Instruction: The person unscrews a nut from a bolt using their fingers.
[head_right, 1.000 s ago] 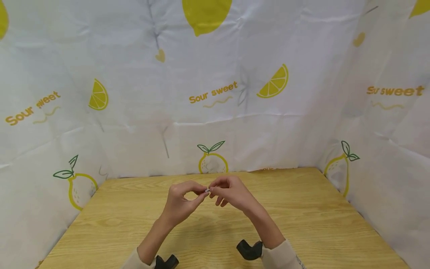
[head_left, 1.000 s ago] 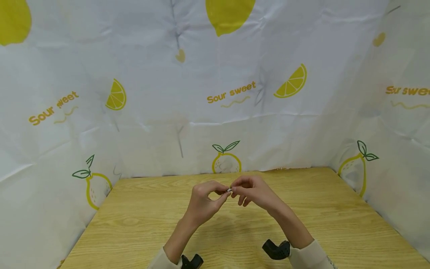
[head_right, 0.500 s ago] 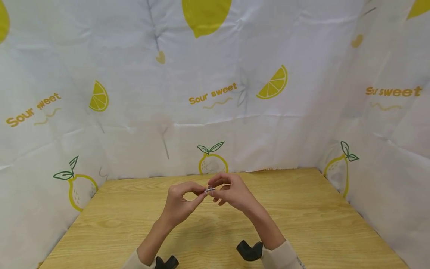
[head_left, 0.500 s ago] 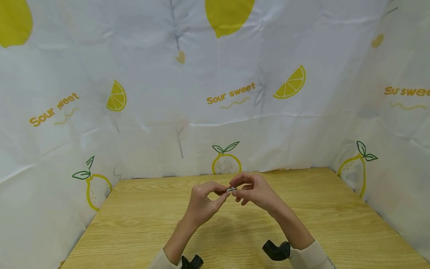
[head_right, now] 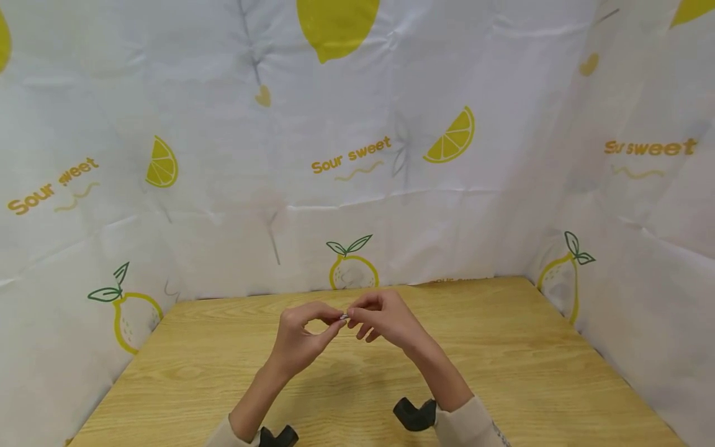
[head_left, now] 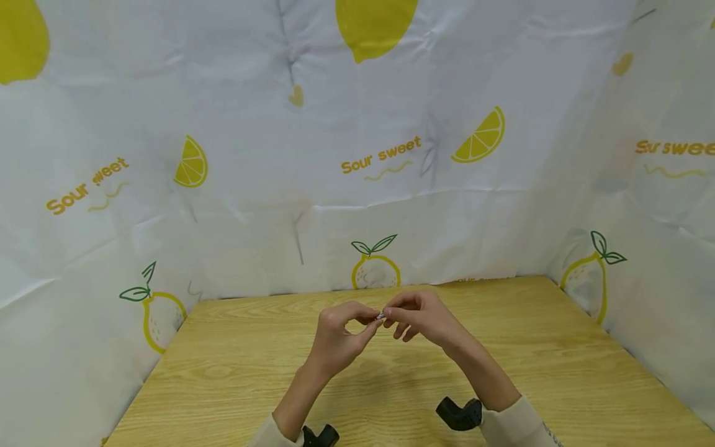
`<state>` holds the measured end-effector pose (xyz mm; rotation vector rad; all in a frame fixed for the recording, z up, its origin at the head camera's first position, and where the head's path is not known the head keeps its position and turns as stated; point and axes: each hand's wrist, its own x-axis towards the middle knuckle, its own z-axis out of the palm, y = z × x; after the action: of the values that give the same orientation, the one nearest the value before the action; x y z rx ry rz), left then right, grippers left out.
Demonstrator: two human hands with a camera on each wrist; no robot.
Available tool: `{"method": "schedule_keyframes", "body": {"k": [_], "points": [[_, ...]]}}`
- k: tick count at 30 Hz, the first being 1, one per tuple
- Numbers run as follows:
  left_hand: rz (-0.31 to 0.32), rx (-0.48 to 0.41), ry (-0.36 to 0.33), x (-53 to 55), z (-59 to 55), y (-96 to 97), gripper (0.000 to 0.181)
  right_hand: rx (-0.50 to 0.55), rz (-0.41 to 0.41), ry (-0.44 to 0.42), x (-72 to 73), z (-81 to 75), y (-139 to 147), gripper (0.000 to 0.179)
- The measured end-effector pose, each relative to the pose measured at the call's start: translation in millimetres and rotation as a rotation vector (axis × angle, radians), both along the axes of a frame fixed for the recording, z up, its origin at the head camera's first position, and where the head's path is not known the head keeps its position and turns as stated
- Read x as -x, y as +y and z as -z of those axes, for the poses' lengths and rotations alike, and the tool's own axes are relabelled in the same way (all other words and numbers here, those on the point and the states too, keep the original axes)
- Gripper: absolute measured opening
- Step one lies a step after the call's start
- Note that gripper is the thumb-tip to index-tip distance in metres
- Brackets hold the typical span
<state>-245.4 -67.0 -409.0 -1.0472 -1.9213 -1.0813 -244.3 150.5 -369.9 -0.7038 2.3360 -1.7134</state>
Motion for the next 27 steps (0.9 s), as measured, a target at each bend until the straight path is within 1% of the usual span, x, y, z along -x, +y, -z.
{"method": "schedule_keyframes", "body": {"k": [3, 9, 14, 18, 24, 27], "points": [[0.002, -0.009, -0.005, 0.1, 0.4, 0.0, 0.013, 0.010, 0.007, 0.033, -0.8, -0.4, -0.4, 0.028], [0.001, -0.005, -0.008, 0.5, 0.5, 0.3, 0.013, 0.016, 0.038, 0.063, -2.2, 0.1, -2.7, 0.023], [-0.004, 0.007, -0.022, 0.8, 1.4, -1.0, 0.014, 0.037, 0.042, 0.076, -2.1, 0.4, -2.9, 0.025], [-0.007, 0.008, 0.008, 1.6, 1.8, -1.3, 0.017, 0.018, 0.045, 0.056, -0.6, 0.8, -1.6, 0.028], [0.001, 0.005, 0.081, 3.3, 3.2, -0.8, 0.019, -0.090, 0.012, 0.000, 0.0, 0.2, -0.6, 0.038], [0.003, -0.002, 0.097, 3.5, 2.8, -0.3, 0.019, -0.101, 0.008, -0.007, -0.3, 0.3, -0.3, 0.039]]}}
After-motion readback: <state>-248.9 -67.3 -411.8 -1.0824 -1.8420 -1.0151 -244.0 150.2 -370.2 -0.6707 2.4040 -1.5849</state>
